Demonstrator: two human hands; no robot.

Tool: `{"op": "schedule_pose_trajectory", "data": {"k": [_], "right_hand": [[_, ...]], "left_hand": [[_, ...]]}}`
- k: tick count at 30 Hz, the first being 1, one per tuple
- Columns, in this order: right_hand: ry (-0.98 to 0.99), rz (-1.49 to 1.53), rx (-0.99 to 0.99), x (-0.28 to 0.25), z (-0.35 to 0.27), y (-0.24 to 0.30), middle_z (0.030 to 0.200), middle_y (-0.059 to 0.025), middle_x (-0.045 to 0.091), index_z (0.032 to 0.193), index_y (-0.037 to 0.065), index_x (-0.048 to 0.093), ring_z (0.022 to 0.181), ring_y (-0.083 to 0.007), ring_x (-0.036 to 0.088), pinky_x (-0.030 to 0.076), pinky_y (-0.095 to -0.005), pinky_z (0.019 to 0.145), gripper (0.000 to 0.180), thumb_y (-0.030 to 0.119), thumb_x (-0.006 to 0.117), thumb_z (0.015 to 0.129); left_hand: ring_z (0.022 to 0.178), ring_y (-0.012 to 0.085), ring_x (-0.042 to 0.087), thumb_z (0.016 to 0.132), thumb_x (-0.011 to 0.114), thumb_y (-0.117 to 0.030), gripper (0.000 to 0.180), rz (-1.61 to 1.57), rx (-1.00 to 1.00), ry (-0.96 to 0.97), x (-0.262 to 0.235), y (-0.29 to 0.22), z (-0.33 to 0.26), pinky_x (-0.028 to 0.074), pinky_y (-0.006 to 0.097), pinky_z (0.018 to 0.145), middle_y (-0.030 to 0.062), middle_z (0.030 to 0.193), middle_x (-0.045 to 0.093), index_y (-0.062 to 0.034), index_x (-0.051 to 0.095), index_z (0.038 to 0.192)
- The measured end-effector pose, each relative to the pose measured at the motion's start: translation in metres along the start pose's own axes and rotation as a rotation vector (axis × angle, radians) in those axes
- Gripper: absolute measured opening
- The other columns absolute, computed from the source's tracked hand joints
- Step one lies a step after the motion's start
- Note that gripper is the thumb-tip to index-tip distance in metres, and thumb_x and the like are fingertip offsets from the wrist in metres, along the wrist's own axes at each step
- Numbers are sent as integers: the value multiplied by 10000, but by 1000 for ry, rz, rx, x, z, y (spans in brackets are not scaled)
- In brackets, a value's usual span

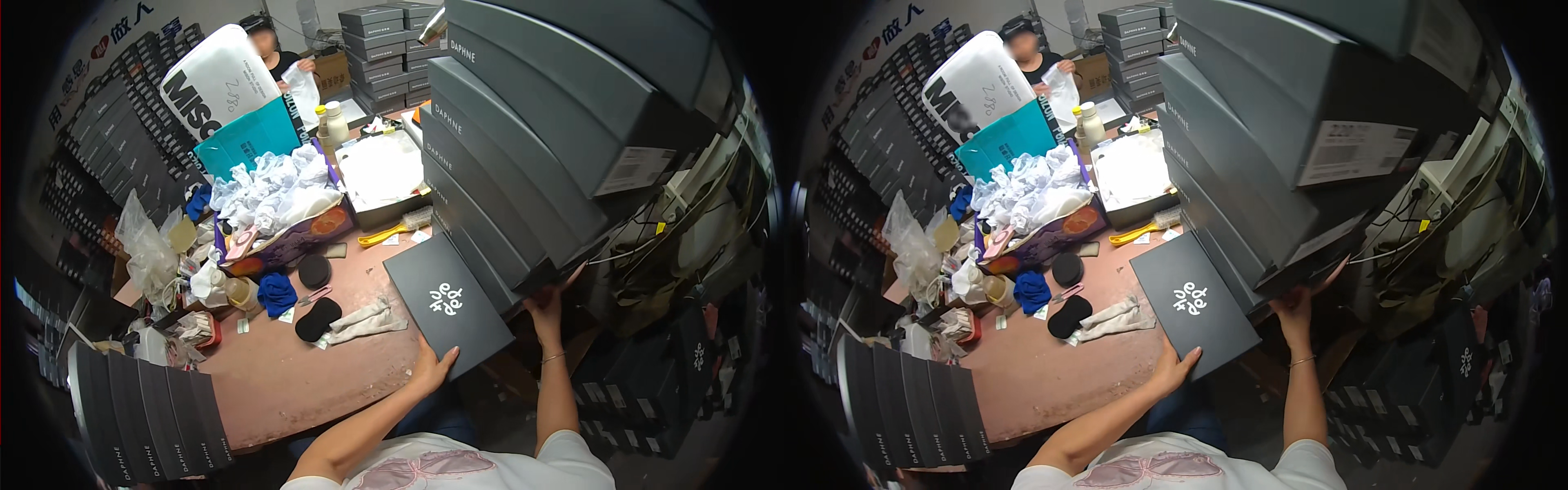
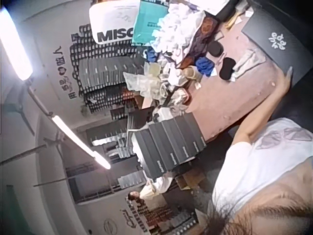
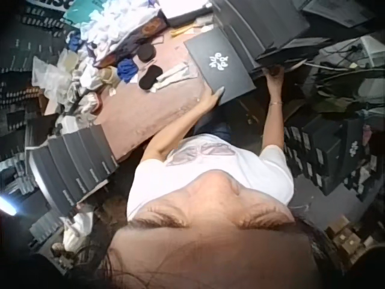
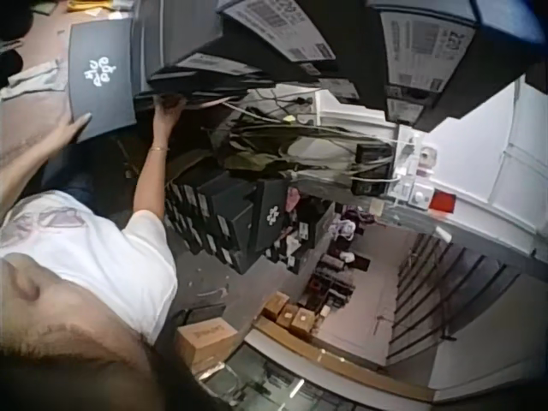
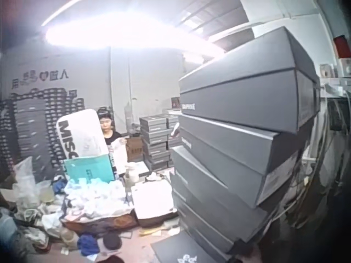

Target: Checking the quality of gold high-heeled shoes, wiping them with a cloth, and packaging them into boxes with tissue paper and labels.

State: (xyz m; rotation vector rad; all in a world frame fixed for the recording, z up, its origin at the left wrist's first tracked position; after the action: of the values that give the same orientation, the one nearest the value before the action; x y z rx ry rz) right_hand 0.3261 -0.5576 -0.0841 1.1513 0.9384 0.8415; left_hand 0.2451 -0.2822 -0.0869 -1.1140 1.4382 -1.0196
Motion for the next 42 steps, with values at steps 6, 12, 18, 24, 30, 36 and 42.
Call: {"op": "schedule_pose_trajectory", "data": {"k": [6, 12, 18, 24, 30, 36, 42], "right_hand": [[30, -8, 7, -26, 36, -16, 884, -27, 509, 1039, 39, 470, 824, -133, 507, 451, -282, 748, 450, 135, 782, 730], [34, -114, -33, -3, 16, 8, 810, -26, 545, 927, -8, 547, 775, -135, 500, 430, -283, 738, 230, 182, 667, 878], [311, 246, -36, 69, -100, 54, 655, 33, 459, 799, 70, 504, 571, -48, 420, 338, -200, 515, 194, 172, 555, 956], [955, 232, 49, 189, -189, 119, 899, -43, 578, 1024, 6, 565, 702, -80, 562, 483, -209, 616, 131, 58, 578, 904], [1661, 335, -173, 315, -270, 256, 1123, -117, 562, 1274, 10, 462, 853, -130, 604, 511, -265, 701, 418, 83, 602, 887], [1824, 521, 128, 427, -350, 392, 1471, -172, 258, 1508, 147, 89, 1245, -301, 454, 464, -434, 932, 773, 496, 484, 943], [1923, 709, 252, 430, -329, 371, 1332, -107, 460, 1484, 151, 202, 1184, -235, 497, 456, -429, 934, 827, 446, 633, 841]], "left_hand": [[1173, 416, 505, 874, 638, -301, 817, 48, 14, 17, 20, -11, 18, 389, 417, 1002, 336, 1261, 460, 100, 127, 1368], [1156, 424, 516, 873, 629, -370, 766, 109, 49, -10, 8, 13, 30, 401, 435, 986, 335, 1248, 471, 100, 221, 1320], [1337, 395, 333, 904, 608, -310, 706, 195, 387, -230, -92, -38, -33, 301, 417, 1087, 277, 1447, 308, 17, 274, 1434], [1264, 349, 401, 924, 582, -212, 507, 922, 835, -1374, -336, -157, -275, 303, 422, 1068, 238, 1362, 413, 57, 422, 1322], [1078, 277, 552, 950, 505, -356, 587, 65, 545, -1679, -572, -154, -515, 505, 347, 760, 194, 1356, 427, -14, 327, 1392], [1137, 184, 530, 857, 570, -424, 650, 70, 394, -1288, -543, -137, -475, 358, 325, 1017, 120, 1194, 600, 31, 481, 1313], [1177, 307, 459, 807, 620, -334, 714, 433, 361, -1407, -412, -146, -355, 353, 375, 1017, 221, 1234, 473, 92, 406, 1340]]}}
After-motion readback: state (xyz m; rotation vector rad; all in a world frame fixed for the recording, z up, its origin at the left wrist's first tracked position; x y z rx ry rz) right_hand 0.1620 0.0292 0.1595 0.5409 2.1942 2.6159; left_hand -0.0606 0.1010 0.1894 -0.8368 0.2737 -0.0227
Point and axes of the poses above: each hand's wrist, its own z-axis towards the middle knuckle, its own x-axis out of the palm, y = z × x, the point moved 1 cm from there along z, towards the middle knuckle
